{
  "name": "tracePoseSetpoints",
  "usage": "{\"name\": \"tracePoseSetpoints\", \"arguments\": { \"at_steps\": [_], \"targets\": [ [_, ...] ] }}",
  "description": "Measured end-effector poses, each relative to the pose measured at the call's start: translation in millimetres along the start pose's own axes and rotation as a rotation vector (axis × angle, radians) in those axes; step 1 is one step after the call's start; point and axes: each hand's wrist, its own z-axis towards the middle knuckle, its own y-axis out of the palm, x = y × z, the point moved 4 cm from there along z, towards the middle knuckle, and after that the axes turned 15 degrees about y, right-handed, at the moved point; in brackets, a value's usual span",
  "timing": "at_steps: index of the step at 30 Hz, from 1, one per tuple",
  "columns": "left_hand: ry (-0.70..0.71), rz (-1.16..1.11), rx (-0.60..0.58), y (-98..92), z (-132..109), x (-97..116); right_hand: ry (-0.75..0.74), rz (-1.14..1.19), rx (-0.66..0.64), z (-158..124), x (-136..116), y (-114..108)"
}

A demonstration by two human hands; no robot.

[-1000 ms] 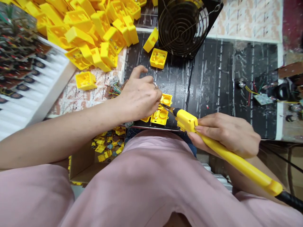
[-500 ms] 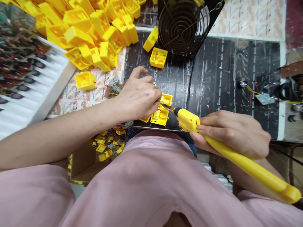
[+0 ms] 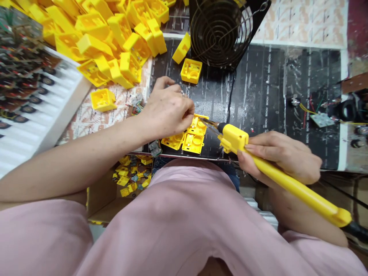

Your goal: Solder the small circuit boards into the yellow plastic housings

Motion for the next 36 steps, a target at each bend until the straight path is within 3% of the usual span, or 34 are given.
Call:
{"name": "tracePoseSetpoints", "arguments": {
  "at_steps": [3, 10, 24, 36],
  "targets": [
    [0.003, 0.004, -0.016, 0.7, 1.2, 0.9, -0.122, -0.010, 0.047, 0.9, -5.0, 2.9],
    [-0.020, -0.020, -0.082, 1.7, 2.2, -0.5, -0.151, 0.029, 0.025, 6.7, -7.6, 3.5],
    [0.013, 0.019, -0.052, -2.9, 3.0, 0.5, 0.036, 0.027, 0.063, -3.3, -2.3, -10.0],
    [-0.012, -0.043, -0.044, -1.1, 2.4, -0.9, -0.066, 0.104, 0.102, -3.0, 3.1, 4.4]
  ]
}}
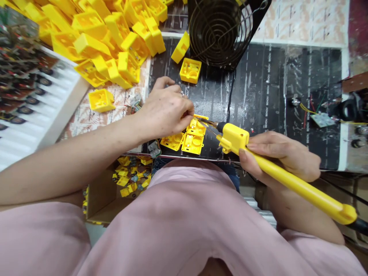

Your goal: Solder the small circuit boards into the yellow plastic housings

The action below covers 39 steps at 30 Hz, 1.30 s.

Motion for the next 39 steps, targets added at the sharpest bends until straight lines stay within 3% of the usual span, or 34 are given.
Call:
{"name": "tracePoseSetpoints", "arguments": {
  "at_steps": [6, 11, 17, 28, 39],
  "targets": [
    [0.028, 0.015, 0.028, 0.9, 1.5, 0.3, -0.012, -0.078, -0.074, 2.4, -5.0, 1.4],
    [0.009, -0.004, -0.007, 0.4, 3.4, 0.4, 0.048, -0.041, 0.004, -2.8, -4.1, -8.9],
    [0.006, -0.017, 0.008, -0.3, 2.2, -0.2, 0.148, -0.037, -0.026, -4.5, -6.6, -8.3],
    [0.020, 0.032, 0.014, -0.5, 1.8, 0.2, 0.064, 0.009, 0.013, -5.3, -1.2, -9.8],
    [0.034, 0.013, 0.029, 2.9, -1.3, -4.7, 0.139, -0.173, 0.038, -15.9, 9.3, -10.9]
  ]
}}
